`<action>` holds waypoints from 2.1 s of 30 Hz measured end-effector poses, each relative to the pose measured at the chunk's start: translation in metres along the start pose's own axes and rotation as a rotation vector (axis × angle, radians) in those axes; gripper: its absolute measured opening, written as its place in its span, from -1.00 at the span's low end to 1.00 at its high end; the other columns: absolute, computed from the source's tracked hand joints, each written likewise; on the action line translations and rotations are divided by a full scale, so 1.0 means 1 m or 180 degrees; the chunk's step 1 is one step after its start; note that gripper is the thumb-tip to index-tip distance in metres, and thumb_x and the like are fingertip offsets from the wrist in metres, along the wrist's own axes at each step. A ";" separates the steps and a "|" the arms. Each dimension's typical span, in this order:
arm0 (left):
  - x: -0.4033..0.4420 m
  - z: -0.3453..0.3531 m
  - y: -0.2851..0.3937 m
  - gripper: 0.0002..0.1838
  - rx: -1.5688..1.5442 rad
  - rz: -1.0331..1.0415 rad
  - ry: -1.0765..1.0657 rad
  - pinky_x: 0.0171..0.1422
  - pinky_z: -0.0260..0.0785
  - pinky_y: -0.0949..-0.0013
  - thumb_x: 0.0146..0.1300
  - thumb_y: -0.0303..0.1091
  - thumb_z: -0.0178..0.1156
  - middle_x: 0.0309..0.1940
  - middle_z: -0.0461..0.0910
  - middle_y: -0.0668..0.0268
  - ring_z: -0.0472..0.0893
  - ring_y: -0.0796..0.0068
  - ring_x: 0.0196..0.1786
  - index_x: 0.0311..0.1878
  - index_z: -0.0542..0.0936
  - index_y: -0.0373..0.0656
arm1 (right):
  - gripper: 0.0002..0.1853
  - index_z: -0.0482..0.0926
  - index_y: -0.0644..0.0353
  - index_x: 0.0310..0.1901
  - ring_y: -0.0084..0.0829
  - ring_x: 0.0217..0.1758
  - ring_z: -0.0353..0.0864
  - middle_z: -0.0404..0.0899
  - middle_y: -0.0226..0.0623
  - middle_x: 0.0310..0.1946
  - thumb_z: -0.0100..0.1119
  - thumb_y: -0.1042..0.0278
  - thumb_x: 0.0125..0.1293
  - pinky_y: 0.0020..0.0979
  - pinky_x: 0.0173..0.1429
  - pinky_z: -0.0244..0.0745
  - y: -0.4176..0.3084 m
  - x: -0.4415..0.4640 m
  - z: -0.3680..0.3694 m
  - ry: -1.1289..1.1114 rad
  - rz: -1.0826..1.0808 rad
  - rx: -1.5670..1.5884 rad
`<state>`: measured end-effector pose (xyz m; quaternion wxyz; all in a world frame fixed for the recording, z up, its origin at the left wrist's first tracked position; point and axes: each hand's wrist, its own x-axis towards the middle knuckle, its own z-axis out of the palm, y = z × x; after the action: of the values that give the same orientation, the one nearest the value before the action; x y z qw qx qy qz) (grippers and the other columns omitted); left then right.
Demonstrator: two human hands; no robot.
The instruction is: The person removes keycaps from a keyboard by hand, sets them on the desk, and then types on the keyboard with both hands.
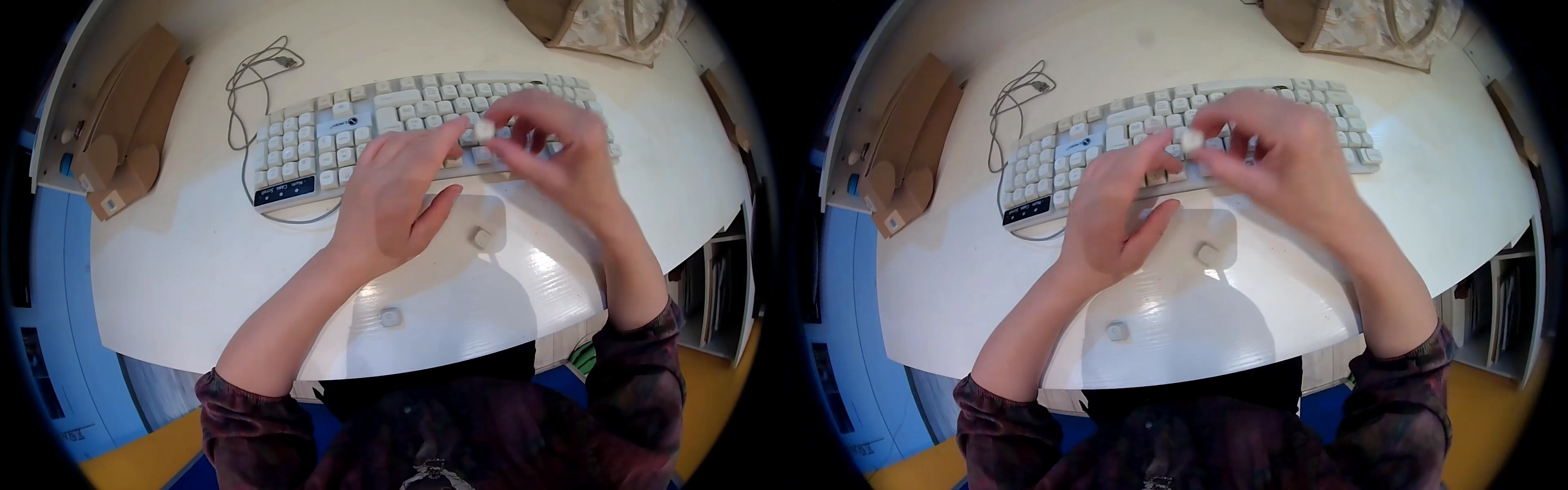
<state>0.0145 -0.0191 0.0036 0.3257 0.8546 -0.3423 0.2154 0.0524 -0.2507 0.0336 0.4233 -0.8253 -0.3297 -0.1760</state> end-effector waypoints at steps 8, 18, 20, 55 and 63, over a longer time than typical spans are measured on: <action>0.002 0.007 -0.001 -0.54 0.0899 0.0085 -0.0251 0.29 0.32 0.09 0.17 -0.38 0.39 0.06 0.64 0.28 0.56 0.16 0.18 0.18 0.68 -0.08 | -0.79 0.78 0.26 -0.19 -0.57 -0.43 0.52 0.69 -0.40 -0.42 0.53 0.36 0.19 -0.46 -0.33 0.45 0.013 0.005 -0.020 -0.0485 0.0932 0.0180; 0.013 0.018 0.012 -0.59 0.0864 -0.0032 -0.0186 0.21 0.32 0.12 0.15 -0.41 0.38 -0.02 0.64 0.26 0.57 0.17 0.06 0.12 0.67 -0.10 | -0.83 0.78 0.19 -0.24 -0.36 -0.36 0.70 0.71 -0.32 -0.37 0.53 0.35 0.16 -0.37 -0.26 0.56 0.017 -0.013 -0.014 -0.0588 0.0658 -0.0058; 0.016 0.018 0.015 -0.58 0.0874 -0.0059 -0.0223 0.20 0.33 0.12 0.14 -0.41 0.38 -0.03 0.64 0.25 0.58 0.18 0.05 0.12 0.66 -0.11 | -0.84 0.78 0.19 -0.25 -0.31 -0.34 0.73 0.72 -0.30 -0.35 0.52 0.35 0.16 -0.34 -0.25 0.58 0.019 -0.014 -0.015 -0.0595 0.0499 -0.0165; 0.010 0.023 0.010 -0.52 0.0558 0.0286 -0.0078 0.26 0.32 0.12 0.03 -0.50 0.33 0.05 0.62 0.28 0.58 0.17 0.14 0.09 0.76 0.00 | -0.77 0.73 0.10 -0.13 -0.43 -0.32 0.70 0.69 -0.35 -0.25 0.50 0.44 0.17 -0.40 -0.36 0.55 -0.032 -0.027 -0.008 -0.1304 -0.0893 0.0652; 0.007 0.030 0.006 -0.55 0.0690 0.0373 0.0093 0.19 0.37 0.13 0.07 -0.51 0.32 -0.01 0.63 0.32 0.58 0.20 0.06 0.07 0.77 0.06 | -0.63 0.63 -0.04 0.14 -0.38 -0.05 0.72 0.60 -0.36 0.08 0.32 0.31 0.27 -0.31 -0.24 0.67 -0.048 -0.056 0.029 -0.1896 -0.1569 0.0095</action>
<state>0.0189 -0.0466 -0.0103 0.2232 0.8601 -0.3616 0.2822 -0.0206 -0.2285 0.0129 0.2660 -0.7300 -0.6292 -0.0202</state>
